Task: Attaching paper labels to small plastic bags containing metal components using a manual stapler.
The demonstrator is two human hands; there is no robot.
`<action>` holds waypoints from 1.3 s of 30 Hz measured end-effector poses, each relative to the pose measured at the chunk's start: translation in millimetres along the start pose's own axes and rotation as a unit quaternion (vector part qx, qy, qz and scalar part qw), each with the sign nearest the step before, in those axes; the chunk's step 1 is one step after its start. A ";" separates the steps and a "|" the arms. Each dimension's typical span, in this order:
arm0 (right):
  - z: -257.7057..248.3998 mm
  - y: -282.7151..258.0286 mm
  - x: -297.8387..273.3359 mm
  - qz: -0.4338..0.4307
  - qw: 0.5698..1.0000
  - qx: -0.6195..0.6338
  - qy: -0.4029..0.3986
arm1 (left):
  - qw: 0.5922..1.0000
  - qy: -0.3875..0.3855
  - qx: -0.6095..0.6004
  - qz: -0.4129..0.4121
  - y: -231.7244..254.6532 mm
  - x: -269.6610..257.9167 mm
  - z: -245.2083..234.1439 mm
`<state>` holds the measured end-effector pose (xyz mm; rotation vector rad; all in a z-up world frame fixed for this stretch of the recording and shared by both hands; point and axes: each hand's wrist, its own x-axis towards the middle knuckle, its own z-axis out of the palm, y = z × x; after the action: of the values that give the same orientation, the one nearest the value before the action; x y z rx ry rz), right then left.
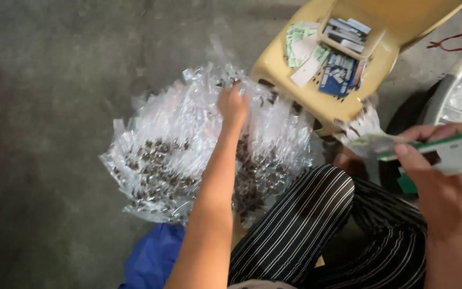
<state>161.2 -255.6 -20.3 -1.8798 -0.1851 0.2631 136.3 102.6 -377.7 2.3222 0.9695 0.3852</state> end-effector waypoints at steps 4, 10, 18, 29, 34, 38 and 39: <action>-7.7 -6.0 -0.2 -0.027 0.999 0.014 -0.014 | 0.949 -0.178 0.237 -0.108 -10.8 -54.7 -14.2; 8.1 1.2 5.0 -0.049 0.997 -0.058 0.011 | 0.992 -0.103 0.064 -0.022 15.0 -59.7 -70.4; 72.5 9.7 -18.7 -0.194 0.961 -0.197 -0.013 | 0.982 -0.023 -0.125 0.142 146.6 -102.4 -245.7; 87.8 -98.6 -50.9 -0.329 0.940 -0.076 -0.040 | 0.924 0.055 -0.231 0.300 224.2 -182.4 -375.5; 71.0 -123.0 -67.3 -0.357 0.924 -0.119 -0.067 | 0.896 -0.065 -0.373 0.233 239.9 -166.2 -396.5; 59.9 -121.6 -74.5 -0.311 0.940 -0.099 -0.101 | 0.842 -0.074 -0.374 0.381 240.9 -162.9 -376.6; 59.7 -121.0 -74.2 -0.311 0.940 -0.100 -0.100 | 0.842 -0.074 -0.374 0.382 239.0 -162.6 -372.5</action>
<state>73.8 -181.8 82.9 -1.8871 -0.9558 -0.0037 -18.5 2.5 56.3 1.8355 -0.2423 0.7254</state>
